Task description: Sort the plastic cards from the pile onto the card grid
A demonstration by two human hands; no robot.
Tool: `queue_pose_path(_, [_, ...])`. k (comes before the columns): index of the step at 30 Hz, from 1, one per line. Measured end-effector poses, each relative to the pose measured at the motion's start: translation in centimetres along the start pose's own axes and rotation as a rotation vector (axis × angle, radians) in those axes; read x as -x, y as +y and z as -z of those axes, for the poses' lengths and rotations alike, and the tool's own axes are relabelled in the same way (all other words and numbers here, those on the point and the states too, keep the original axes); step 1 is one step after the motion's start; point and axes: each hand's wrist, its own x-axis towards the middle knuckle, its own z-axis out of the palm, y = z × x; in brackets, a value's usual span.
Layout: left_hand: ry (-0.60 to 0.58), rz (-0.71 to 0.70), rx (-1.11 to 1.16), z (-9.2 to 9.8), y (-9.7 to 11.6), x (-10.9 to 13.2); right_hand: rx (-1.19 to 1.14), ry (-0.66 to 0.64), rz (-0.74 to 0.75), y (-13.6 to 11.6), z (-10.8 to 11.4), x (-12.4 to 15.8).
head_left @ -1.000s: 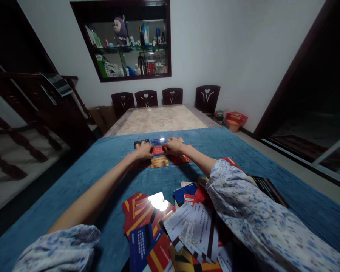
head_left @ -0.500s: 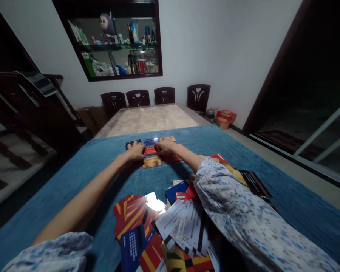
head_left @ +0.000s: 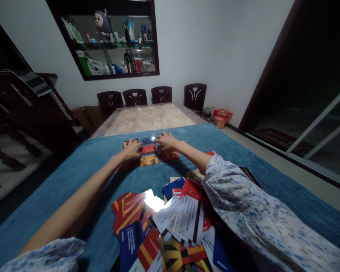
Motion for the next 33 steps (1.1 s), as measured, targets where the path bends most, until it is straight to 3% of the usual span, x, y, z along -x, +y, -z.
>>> queue_pose_path(5, [0.049, -0.038, 0.007, 0.7, 0.7, 0.7, -0.004, 0.038, -0.002, 1.0, 1.0, 2.8])
queue_pose_path(11, [0.130, -0.099, 0.053, 1.4, 2.9, 2.0, -0.015, 0.116, -0.045, 2.3, 1.3, 6.9])
queue_pose_path(26, [0.171, -0.277, 0.120, 1.3, 8.7, 5.4, -0.062, 0.248, -0.092, 5.2, -1.3, 17.1])
queue_pose_path(33, [0.155, -0.430, 0.132, 1.9, 13.1, 6.3, -0.070, 0.297, -0.194, 6.2, -2.2, 22.2])
